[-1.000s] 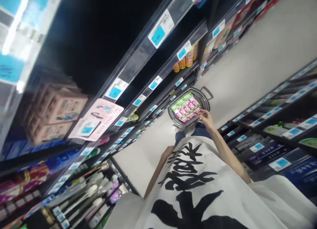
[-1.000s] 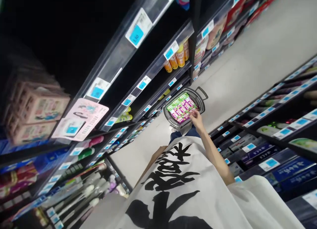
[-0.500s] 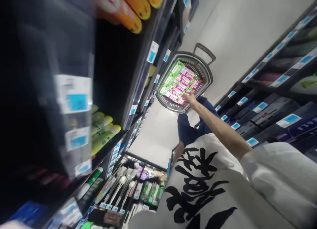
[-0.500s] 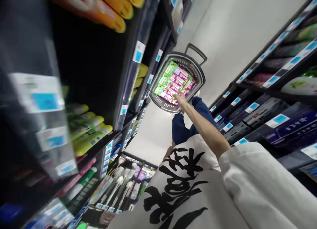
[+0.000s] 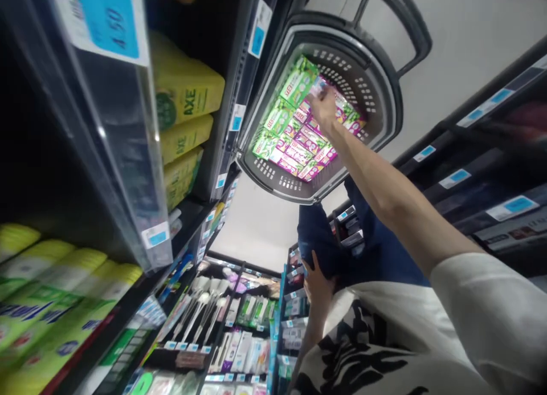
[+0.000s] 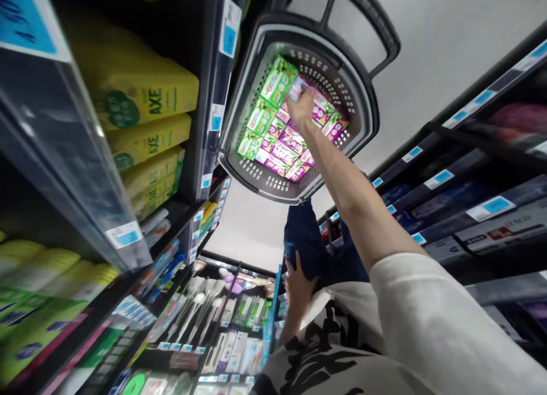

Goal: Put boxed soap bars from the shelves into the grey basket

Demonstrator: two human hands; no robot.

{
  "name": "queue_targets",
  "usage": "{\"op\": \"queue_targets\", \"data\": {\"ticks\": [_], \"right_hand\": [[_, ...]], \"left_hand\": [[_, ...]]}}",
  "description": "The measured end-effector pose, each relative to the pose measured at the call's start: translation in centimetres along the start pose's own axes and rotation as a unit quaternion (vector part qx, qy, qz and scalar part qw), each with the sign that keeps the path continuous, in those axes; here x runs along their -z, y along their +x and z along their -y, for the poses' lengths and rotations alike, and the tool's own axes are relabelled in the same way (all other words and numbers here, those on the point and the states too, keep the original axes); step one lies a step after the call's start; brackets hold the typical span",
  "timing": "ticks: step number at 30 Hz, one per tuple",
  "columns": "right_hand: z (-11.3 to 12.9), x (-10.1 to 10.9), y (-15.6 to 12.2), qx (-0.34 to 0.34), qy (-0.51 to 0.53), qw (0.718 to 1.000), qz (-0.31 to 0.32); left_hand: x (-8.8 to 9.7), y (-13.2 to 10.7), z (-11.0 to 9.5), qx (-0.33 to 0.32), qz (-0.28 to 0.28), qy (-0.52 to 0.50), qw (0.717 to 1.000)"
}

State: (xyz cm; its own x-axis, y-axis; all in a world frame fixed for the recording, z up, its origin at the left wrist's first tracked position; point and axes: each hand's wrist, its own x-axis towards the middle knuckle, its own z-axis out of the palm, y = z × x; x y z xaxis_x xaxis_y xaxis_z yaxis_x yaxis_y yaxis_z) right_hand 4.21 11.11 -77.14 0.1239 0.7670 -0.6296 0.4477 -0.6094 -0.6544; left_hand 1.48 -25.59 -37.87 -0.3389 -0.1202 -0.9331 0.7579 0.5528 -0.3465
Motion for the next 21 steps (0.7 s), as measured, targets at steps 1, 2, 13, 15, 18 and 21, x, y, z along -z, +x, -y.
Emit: {"op": "queue_targets", "data": {"ticks": [1,2,13,15,18,21], "right_hand": [[1.0,-0.1,0.6,-0.03,-0.031,0.999,-0.012],[2.1,0.0,1.1,-0.048,-0.058,0.997,-0.017],[6.3,1.9,0.2,0.051,-0.136,0.989,0.028],[6.0,2.6,-1.7,0.095,-0.093,0.991,0.008],[5.3,3.4,-4.9,0.11,-0.017,0.994,-0.017],[3.7,4.2,-8.2,0.035,0.034,0.998,-0.038]], "left_hand": [[-0.4,0.0,-0.3,0.008,0.004,0.009,1.0],[-0.7,0.0,-0.6,0.014,0.005,0.016,1.0],[-0.6,0.0,-1.4,0.013,0.016,-0.028,0.999],[-0.1,0.2,-1.2,0.01,0.034,-0.071,0.997],[0.8,0.3,-1.0,0.007,0.042,-0.102,0.994],[1.6,0.1,-1.0,0.018,0.042,-0.135,0.99]]}}
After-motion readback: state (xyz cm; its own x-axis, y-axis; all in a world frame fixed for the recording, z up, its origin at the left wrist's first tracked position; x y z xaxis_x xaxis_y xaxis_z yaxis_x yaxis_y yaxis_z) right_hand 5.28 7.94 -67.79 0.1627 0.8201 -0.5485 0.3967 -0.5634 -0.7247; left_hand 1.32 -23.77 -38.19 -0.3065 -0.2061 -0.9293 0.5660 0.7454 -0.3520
